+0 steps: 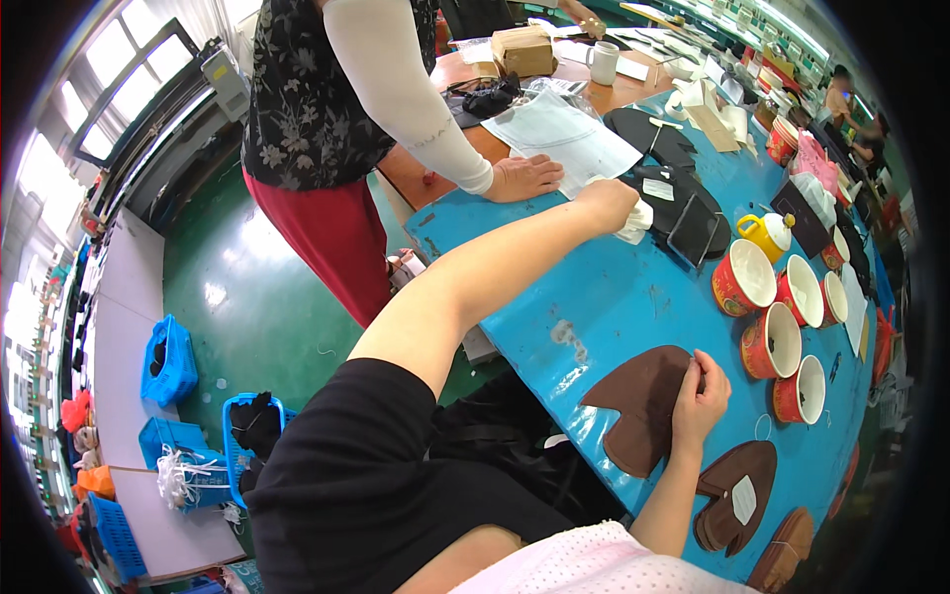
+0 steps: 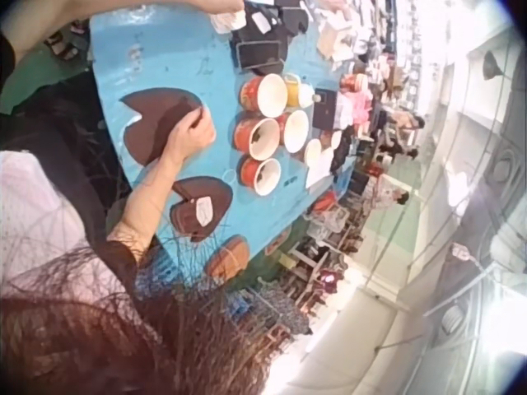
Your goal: The recorder is applying white adhesive patches to brown shoe upper components and then bundling them using rubber bands.
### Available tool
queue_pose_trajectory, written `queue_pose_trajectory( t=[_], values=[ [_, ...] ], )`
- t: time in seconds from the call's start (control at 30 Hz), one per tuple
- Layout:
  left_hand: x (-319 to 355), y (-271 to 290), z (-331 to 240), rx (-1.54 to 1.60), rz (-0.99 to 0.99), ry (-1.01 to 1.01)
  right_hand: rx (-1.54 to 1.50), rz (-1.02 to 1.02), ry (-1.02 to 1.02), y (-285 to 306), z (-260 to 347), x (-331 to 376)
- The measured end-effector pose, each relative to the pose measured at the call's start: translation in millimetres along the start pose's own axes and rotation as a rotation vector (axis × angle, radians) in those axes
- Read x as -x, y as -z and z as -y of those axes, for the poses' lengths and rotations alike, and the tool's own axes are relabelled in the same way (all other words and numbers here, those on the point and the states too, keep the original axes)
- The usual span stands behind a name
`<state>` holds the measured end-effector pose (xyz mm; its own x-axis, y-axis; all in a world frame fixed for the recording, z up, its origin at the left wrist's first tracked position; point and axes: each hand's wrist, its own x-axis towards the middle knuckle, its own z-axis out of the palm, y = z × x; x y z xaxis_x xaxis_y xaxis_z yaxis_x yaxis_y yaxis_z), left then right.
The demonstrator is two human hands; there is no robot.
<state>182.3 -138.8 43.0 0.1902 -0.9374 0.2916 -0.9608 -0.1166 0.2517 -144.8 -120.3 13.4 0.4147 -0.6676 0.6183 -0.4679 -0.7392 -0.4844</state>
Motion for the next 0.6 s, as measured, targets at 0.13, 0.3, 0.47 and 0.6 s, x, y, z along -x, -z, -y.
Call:
queue_pose_trajectory(
  t=[0.13,0.3,0.47,0.6],
  values=[
    [-10.8,-6.8,15.2,0.049,-0.052,0.133,-0.009,0.004,0.015,-3.2,5.2,-2.1],
    [-16.7,1.1,16.7,0.213,-0.083,0.215,-0.001,-0.011,0.025,2.2,5.0,-4.6],
    [-12.8,4.6,29.2,0.359,-0.125,0.211,-0.031,-0.027,0.009,0.6,4.5,-3.4],
    [-11.4,3.2,38.5,0.415,-0.377,0.256,-0.035,-0.014,0.052,-1.4,3.9,-4.8]
  ],
)
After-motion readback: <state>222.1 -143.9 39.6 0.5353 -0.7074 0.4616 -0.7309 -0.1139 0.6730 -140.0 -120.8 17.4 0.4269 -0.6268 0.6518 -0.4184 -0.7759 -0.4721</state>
